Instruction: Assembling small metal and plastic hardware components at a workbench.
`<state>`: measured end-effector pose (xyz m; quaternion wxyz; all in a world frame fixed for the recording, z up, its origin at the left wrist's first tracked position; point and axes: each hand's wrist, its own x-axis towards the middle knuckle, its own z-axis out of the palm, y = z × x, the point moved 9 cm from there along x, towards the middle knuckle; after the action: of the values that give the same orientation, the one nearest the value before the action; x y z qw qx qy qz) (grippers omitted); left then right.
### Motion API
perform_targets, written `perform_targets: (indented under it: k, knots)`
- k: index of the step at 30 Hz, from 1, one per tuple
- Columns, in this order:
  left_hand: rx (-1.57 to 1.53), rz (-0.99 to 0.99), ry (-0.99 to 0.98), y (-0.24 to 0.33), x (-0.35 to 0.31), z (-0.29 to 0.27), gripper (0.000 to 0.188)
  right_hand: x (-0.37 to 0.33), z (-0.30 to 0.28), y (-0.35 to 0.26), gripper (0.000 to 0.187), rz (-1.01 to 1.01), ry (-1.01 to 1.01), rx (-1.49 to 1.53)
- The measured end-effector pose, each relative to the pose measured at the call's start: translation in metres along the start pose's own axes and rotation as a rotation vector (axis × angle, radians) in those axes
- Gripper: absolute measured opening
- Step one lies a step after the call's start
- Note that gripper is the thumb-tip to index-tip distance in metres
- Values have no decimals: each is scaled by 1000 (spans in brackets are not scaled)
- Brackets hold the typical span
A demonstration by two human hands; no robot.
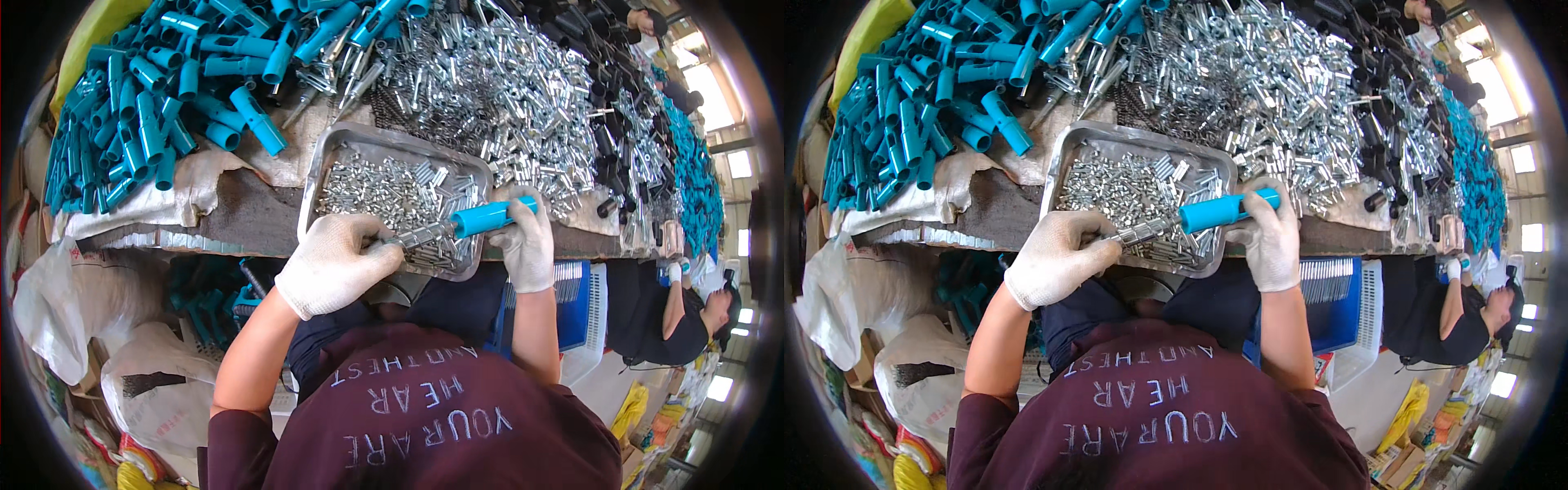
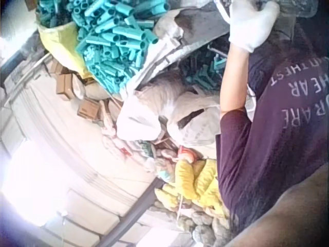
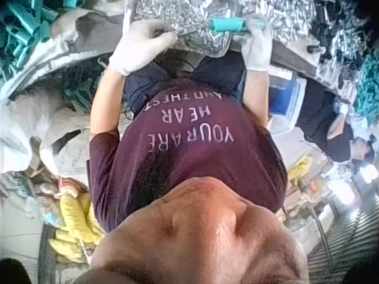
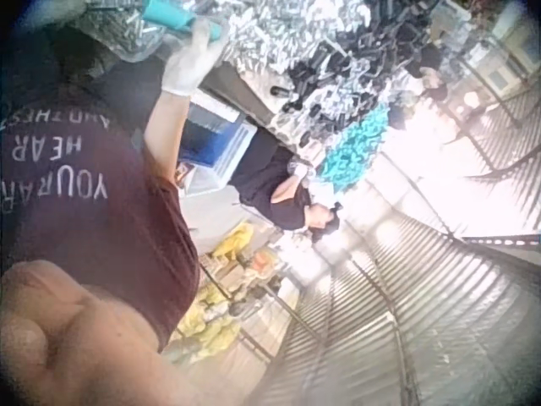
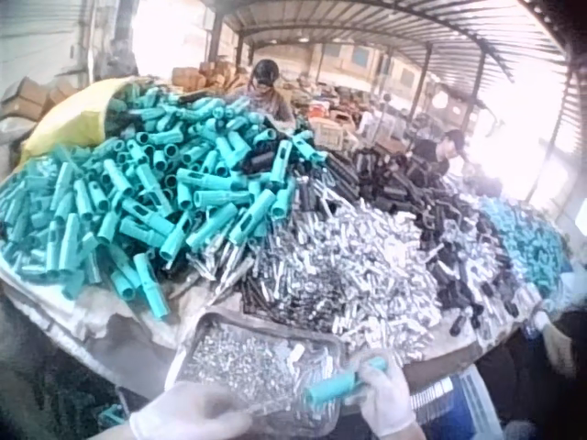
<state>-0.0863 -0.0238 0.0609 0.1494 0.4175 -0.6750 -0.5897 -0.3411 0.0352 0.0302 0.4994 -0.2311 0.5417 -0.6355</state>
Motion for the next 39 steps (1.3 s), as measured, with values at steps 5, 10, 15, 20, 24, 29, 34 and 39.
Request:
perform_targets:
  k: [5, 10, 15, 20, 24, 29, 34, 39]
  knots:
    - [147, -7, -26, 15, 0, 10, 27, -15, 12, 11, 19, 82, -78, 6]
    - [-2, -137, 5, 0, 2, 20, 37, -33, 39, 32, 38, 208, -225, -101]
    - [48, -126, 2, -13, 5, 26, 38, -38, 46, 44, 41, 366, -394, -102]
    - [-111, -217, -43, -1, 5, 38, 35, -44, 52, 58, 36, 435, -418, -71]
    - [-391, -261, -364, -7, -4, 68, 51, -41, 56, 54, 36, 379, -409, -136]
    - [-360, -227, -140, -14, -2, 44, 53, -9, 57, -10, 27, -554, -232, -1001]
    - [-373, -216, 185, -27, -3, 5, 51, -4, 73, 13, 29, -552, -167, -1490]
    - [-381, -180, 206, -23, -3, 4, 49, -2, 76, 13, 17, -557, -148, -1490]
